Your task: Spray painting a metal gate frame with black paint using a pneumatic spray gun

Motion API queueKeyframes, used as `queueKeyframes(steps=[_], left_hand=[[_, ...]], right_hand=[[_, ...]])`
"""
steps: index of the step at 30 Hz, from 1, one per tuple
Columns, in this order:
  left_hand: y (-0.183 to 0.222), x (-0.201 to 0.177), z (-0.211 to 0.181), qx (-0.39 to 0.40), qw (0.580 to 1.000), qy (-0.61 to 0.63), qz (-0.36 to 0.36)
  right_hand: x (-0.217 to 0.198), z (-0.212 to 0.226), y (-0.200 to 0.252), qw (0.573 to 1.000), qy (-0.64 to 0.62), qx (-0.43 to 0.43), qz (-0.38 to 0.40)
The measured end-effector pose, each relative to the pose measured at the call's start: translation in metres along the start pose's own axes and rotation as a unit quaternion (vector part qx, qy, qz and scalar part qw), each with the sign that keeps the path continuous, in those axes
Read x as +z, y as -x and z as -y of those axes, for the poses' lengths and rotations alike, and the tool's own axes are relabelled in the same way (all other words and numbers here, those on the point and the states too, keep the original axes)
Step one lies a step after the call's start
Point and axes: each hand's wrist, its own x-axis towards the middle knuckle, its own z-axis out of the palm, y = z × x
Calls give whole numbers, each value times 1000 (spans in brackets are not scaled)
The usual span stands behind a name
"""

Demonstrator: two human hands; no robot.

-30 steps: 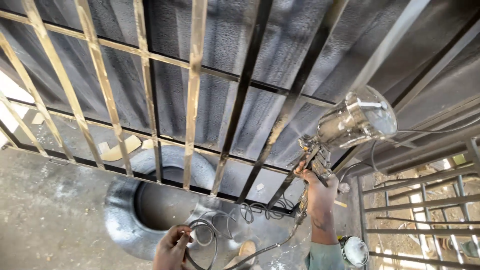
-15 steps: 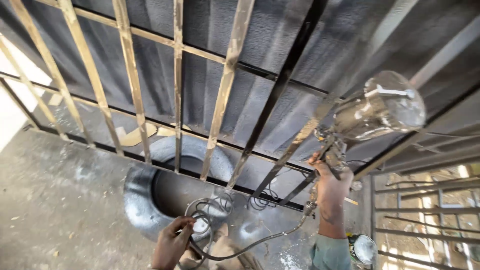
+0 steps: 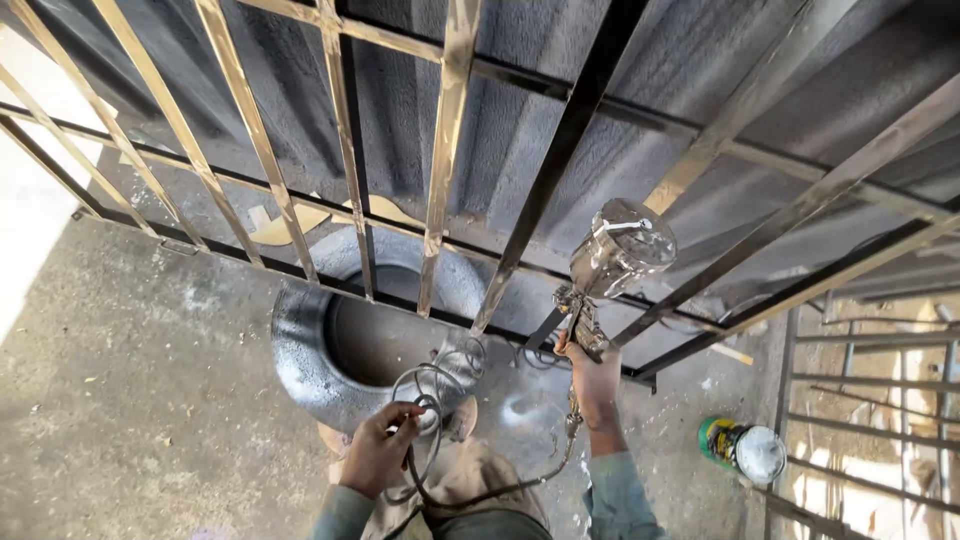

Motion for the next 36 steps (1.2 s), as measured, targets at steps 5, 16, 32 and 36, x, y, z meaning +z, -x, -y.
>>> queueKeyframes(steps=[5,16,32,36], left_hand=[[-10,-5,-8,5,998,-63,9],[-9,-22,-25,-25,998,-46,37],[-1,-35,-37,-47,998,-20,45],[1,-37,-33,-40,997,-54,35]], right_hand=[[3,-30,5,999,13,49,1],[3,-44,30,986,-27,41,-162],[18,-77,44,988,-124,23,-90],[4,-72,44,983,24,55,-173]])
